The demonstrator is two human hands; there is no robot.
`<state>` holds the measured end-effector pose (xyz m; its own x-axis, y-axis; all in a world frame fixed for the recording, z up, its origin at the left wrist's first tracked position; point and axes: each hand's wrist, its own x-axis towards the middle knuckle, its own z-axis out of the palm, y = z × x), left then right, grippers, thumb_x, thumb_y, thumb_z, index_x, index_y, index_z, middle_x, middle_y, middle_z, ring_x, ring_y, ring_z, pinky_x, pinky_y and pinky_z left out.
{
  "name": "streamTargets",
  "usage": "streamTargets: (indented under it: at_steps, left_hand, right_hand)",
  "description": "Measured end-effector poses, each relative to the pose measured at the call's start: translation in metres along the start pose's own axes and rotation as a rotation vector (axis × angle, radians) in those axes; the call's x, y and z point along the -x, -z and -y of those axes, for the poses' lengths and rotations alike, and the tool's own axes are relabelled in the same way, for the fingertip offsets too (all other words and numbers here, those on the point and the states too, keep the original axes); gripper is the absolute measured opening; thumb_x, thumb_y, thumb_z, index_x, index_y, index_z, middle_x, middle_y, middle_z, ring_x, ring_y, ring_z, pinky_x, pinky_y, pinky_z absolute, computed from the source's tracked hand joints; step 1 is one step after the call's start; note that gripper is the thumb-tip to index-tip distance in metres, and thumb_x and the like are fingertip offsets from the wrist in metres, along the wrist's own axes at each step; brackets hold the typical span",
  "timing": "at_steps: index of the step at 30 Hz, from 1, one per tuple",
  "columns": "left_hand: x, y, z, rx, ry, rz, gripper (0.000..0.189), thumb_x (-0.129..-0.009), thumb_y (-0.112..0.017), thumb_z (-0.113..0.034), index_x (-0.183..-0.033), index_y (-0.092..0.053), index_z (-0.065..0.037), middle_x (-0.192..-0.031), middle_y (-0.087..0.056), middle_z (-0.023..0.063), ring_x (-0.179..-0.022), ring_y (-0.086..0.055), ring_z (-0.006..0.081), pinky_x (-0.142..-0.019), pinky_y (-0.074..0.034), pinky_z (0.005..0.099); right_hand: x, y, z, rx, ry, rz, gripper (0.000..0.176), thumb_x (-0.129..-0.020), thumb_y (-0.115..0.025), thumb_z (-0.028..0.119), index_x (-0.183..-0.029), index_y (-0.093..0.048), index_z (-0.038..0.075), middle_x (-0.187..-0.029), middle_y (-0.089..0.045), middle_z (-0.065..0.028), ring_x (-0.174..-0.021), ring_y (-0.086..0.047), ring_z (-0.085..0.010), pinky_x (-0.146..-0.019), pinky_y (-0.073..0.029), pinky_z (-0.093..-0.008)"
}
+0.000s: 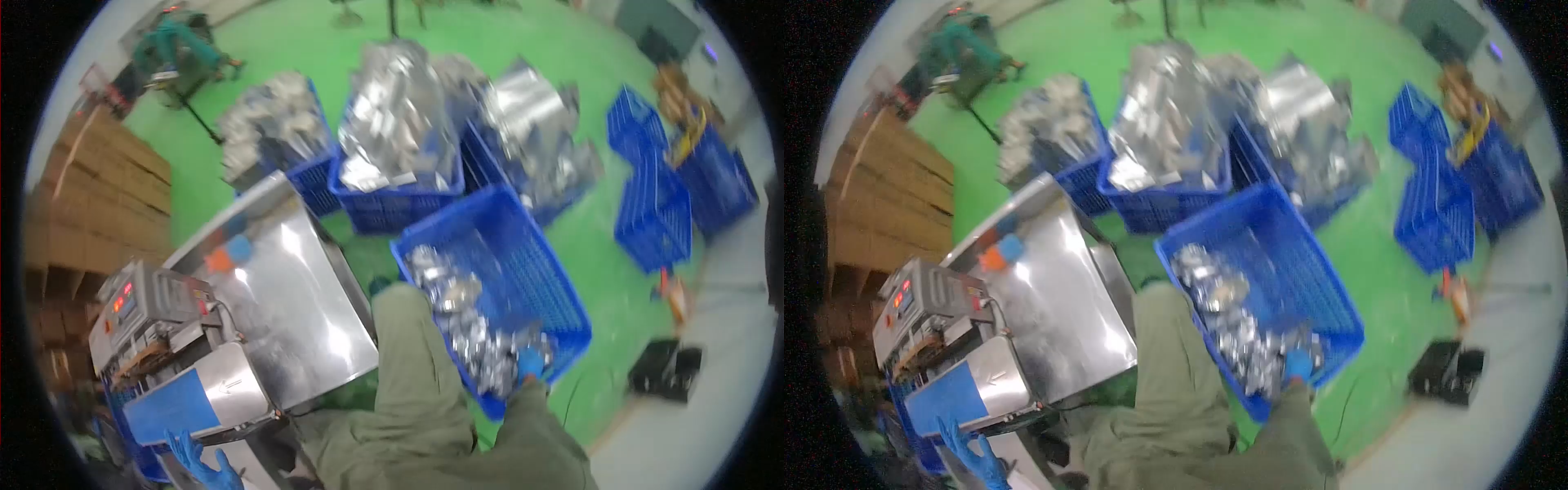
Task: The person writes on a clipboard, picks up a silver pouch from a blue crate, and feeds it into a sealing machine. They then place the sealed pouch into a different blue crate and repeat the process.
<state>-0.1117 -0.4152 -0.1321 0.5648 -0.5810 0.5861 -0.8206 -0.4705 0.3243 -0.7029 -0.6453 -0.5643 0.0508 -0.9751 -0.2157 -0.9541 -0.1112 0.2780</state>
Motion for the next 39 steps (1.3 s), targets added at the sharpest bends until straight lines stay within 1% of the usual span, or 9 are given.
streamTargets:
  at_steps: [1, 4, 7, 13, 20, 26, 33, 37, 39]
  left_hand:
    - [0.006, -0.001, 0.005, -0.015, 0.029, 0.059, 0.048, -0.082, -0.06, -0.022, -0.125, -0.049, -0.003, -0.13, -0.044, 0.0179, -0.12, -0.04, 0.0337, -0.096, -0.037, 0.0427]
    - [0.027, -0.004, 0.027, -0.035, 0.054, 0.134, 0.05, -0.078, -0.056, -0.012, -0.127, -0.046, -0.004, -0.138, -0.035, 0.0166, -0.129, -0.03, 0.0313, -0.098, -0.033, 0.0413]
    - [0.03, 0.005, 0.023, -0.046, 0.042, 0.14, 0.053, -0.074, -0.058, -0.008, -0.126, -0.046, -0.004, -0.139, -0.033, 0.016, -0.13, -0.028, 0.0311, -0.103, -0.029, 0.0425]
    - [0.045, 0.013, 0.045, 0.18, 0.086, 0.038, 0.054, -0.063, -0.056, 0.001, -0.117, -0.054, -0.005, -0.137, -0.033, 0.0191, -0.127, -0.032, 0.0331, -0.102, -0.03, 0.0421]
    - [0.001, -0.011, 0.003, 0.455, -0.02, 0.127, 0.038, -0.067, -0.067, -0.005, -0.105, -0.06, -0.006, -0.118, -0.051, 0.0165, -0.112, -0.047, 0.0321, -0.092, -0.039, 0.0396]
    - [-0.067, -0.009, -0.02, 0.714, -0.101, 0.159, 0.036, -0.079, -0.06, -0.008, -0.114, -0.056, -0.005, -0.117, -0.055, 0.0141, -0.109, -0.05, 0.0284, -0.093, -0.039, 0.035]
    - [-0.079, -0.012, 0.043, 1.345, 0.276, -0.068, 0.031, -0.093, -0.043, -0.01, -0.12, -0.05, 0.003, -0.116, -0.055, 0.0087, -0.105, -0.05, 0.016, -0.092, -0.04, 0.0301]
    - [-0.056, -0.048, 0.109, 1.169, 0.462, -0.385, 0.026, -0.092, -0.05, -0.014, -0.112, -0.056, 0.001, -0.103, -0.059, 0.0042, -0.094, -0.051, 0.0105, -0.084, -0.042, 0.0241]
    - [-0.06, -0.024, 0.088, 1.04, 0.419, -0.423, 0.019, -0.091, -0.054, -0.014, -0.102, -0.06, 0.0, -0.092, -0.06, 0.0008, -0.084, -0.053, 0.0079, -0.075, -0.043, 0.0214]
  right_hand:
    - [-0.008, 0.0, 0.005, -0.069, -0.089, 0.119, 0.017, -0.081, -0.053, 0.021, -0.075, -0.067, 0.013, -0.073, -0.065, -0.0099, -0.067, -0.061, -0.027, -0.059, -0.048, -0.0405]
    - [-0.026, -0.006, 0.002, -0.59, -0.286, -0.132, 0.019, -0.08, -0.052, 0.021, -0.071, -0.067, 0.011, -0.075, -0.064, -0.015, -0.068, -0.061, -0.0282, -0.061, -0.047, -0.0405]
    - [-0.068, 0.008, 0.007, -0.063, 0.031, -0.133, 0.022, -0.08, -0.051, 0.022, -0.075, -0.065, 0.005, -0.074, -0.062, -0.02, -0.07, -0.061, -0.0334, -0.064, -0.047, -0.0422]
    - [-0.032, 0.242, 0.002, -0.458, 0.135, -0.248, 0.013, -0.073, -0.053, 0.014, -0.069, -0.059, 0.003, -0.073, -0.058, -0.0217, -0.069, -0.056, -0.0412, -0.062, -0.044, -0.0485]
    - [0.078, 0.524, 0.051, -0.328, 0.772, -0.626, 0.009, -0.072, -0.052, 0.005, -0.08, -0.054, 0.008, -0.072, -0.051, -0.0132, -0.066, -0.052, -0.0327, -0.057, -0.04, -0.0425]
    - [0.103, 0.671, 0.139, -0.486, 1.195, -0.81, 0.014, -0.075, -0.056, 0.009, -0.089, -0.057, 0.006, -0.077, -0.055, -0.014, -0.071, -0.055, -0.0344, -0.061, -0.044, -0.0413]
    - [0.102, 0.691, 0.304, -0.758, 1.637, -0.76, 0.013, -0.082, -0.058, 0.014, -0.091, -0.061, 0.004, -0.083, -0.06, -0.0171, -0.074, -0.057, -0.0358, -0.065, -0.047, -0.0386]
    - [0.113, 0.657, 0.362, -0.902, 1.77, -0.621, 0.014, -0.081, -0.057, 0.009, -0.093, -0.061, 0.003, -0.083, -0.061, -0.0163, -0.076, -0.058, -0.0357, -0.067, -0.048, -0.039]
    - [0.119, 0.639, 0.375, -1.305, 1.633, -0.665, 0.018, -0.079, -0.058, 0.003, -0.097, -0.061, 0.002, -0.081, -0.062, -0.0119, -0.071, -0.06, -0.027, -0.067, -0.048, -0.0336]
